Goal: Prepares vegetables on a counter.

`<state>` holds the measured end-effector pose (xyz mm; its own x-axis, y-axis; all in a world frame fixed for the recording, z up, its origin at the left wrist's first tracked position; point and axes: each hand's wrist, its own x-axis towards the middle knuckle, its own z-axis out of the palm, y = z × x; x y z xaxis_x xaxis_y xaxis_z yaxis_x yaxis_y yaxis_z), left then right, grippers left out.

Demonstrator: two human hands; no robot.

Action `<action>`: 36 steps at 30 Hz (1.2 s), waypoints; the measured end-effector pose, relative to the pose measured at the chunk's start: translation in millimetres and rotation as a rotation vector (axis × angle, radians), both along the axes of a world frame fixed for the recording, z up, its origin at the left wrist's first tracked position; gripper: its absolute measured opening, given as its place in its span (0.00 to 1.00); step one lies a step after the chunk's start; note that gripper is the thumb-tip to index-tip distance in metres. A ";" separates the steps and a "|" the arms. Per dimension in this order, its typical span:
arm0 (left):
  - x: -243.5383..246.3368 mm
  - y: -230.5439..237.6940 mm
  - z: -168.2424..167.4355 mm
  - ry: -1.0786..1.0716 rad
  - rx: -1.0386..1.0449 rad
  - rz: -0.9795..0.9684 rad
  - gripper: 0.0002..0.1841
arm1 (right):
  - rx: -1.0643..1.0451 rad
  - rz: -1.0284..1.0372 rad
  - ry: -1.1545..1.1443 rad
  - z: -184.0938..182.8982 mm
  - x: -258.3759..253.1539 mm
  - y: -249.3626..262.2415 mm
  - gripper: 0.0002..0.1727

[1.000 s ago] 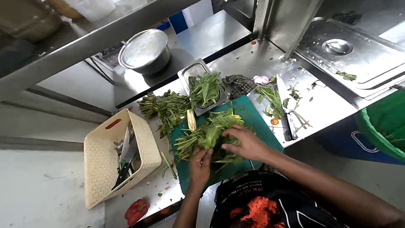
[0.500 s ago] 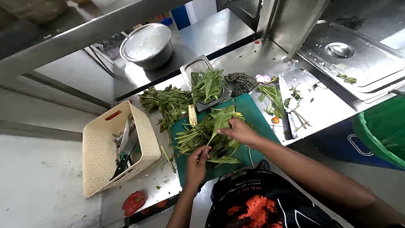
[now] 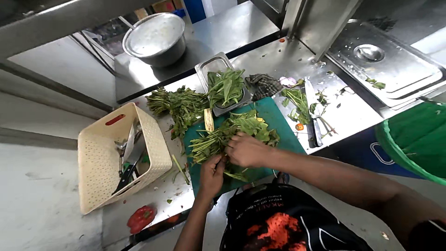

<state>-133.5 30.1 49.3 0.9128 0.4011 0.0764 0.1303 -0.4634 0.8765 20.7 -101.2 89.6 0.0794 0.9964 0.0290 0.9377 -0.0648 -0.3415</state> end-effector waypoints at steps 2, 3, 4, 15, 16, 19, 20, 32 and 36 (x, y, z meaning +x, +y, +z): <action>-3.5 -2.3 1.0 -0.031 0.065 -0.022 0.15 | 0.002 -0.171 0.303 -0.6 -5.6 -3.5 0.14; -5.5 -1.2 0.4 -0.055 0.097 -0.031 0.15 | 0.014 -0.295 0.471 0.0 -5.9 -5.7 0.14; -8.8 2.0 -0.8 -0.071 0.121 -0.037 0.16 | 0.037 -0.449 0.624 1.5 -1.5 -8.5 0.14; -33.1 59.7 3.3 0.153 0.196 -0.155 0.18 | 0.528 -1.026 0.911 11.3 80.9 -84.8 0.11; -19.9 60.4 6.7 0.122 0.258 -0.123 0.16 | 0.473 -1.001 0.867 10.7 74.0 -79.3 0.11; 17.9 61.6 10.4 0.033 0.457 -0.146 0.11 | 0.357 -0.871 0.760 1.7 56.1 -61.3 0.11; 25.1 59.9 12.9 0.033 0.492 -0.189 0.09 | 0.313 -0.829 0.726 1.6 50.2 -57.7 0.11; -3.9 8.7 -19.4 0.460 0.533 -0.341 0.14 | 0.105 -0.652 0.660 -21.5 22.1 -80.4 0.09; -18.4 19.6 -9.9 0.169 0.225 -0.245 0.09 | 0.144 -0.639 0.656 -6.8 30.8 -77.8 0.09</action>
<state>-151.9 49.7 39.5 0.9870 0.1592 -0.0218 0.1253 -0.6772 0.7250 51.4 -179.1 82.8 0.6567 0.7480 -0.0957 0.3550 -0.4186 -0.8359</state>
